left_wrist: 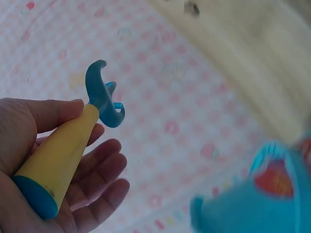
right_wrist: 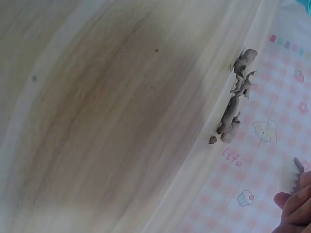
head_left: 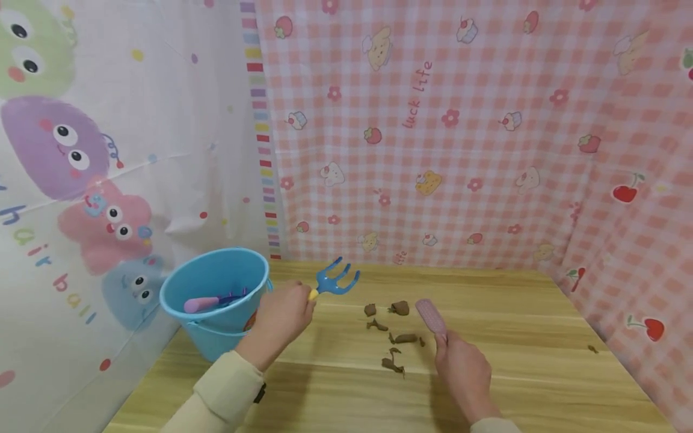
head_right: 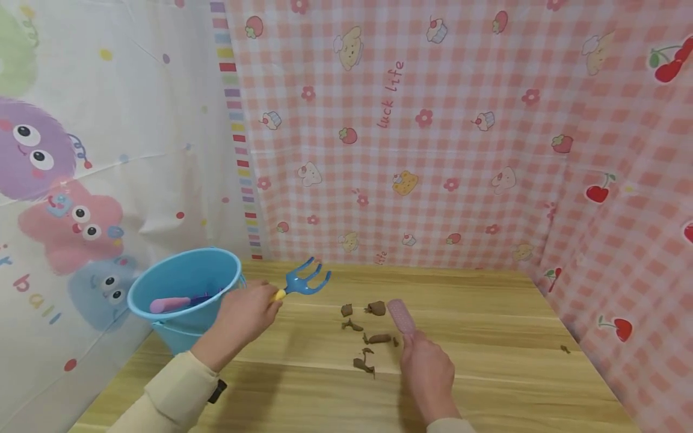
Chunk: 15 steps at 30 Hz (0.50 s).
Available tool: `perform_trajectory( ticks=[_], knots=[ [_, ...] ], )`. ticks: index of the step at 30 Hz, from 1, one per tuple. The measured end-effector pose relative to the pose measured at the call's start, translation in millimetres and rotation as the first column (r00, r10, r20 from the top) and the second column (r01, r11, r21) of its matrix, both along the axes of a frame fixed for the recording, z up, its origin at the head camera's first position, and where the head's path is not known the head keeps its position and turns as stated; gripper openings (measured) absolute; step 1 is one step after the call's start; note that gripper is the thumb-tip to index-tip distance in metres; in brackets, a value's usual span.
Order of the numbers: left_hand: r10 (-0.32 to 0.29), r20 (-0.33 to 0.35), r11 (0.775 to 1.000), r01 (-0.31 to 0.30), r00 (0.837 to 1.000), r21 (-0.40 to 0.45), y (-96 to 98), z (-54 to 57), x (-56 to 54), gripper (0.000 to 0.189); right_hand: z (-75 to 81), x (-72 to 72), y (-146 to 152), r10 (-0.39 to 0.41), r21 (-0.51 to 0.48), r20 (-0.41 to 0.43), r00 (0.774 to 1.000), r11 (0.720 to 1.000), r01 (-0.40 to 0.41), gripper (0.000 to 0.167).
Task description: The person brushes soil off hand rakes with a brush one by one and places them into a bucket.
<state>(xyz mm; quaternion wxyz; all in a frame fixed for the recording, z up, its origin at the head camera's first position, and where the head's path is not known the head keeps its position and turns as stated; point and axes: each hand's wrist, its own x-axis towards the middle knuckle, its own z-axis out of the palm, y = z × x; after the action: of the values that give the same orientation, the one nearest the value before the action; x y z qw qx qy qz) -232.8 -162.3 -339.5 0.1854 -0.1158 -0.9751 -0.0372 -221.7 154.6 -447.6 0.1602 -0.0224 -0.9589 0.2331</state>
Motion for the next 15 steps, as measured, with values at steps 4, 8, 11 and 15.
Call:
perform_trajectory(
  ticks=[4,8,11,15],
  knots=[
    [0.048,-0.053,0.998,-0.05,0.997,-0.045,-22.6,22.5,-0.5,0.014,-0.3,1.7,0,-0.013,-0.007,-0.006,1.0,1.0,0.013,0.033],
    [0.109,-0.032,0.992,-0.111,0.994,-0.06,-47.9,41.1,0.5,0.018,-1.3,3.0,1,-0.015,-0.011,-0.013,1.0,1.0,0.015,0.032],
    [0.151,0.018,0.988,-0.15,0.988,-0.031,-67.5,50.9,2.3,0.02,-2.1,4.0,1,-0.008,-0.01,-0.013,1.0,1.0,0.008,0.032],
    [0.185,0.063,0.982,-0.186,0.981,0.009,-96.1,56.0,3.8,0.031,-3.1,5.3,2,-0.009,-0.003,-0.013,1.0,1.0,0.009,0.033]
  ],
)
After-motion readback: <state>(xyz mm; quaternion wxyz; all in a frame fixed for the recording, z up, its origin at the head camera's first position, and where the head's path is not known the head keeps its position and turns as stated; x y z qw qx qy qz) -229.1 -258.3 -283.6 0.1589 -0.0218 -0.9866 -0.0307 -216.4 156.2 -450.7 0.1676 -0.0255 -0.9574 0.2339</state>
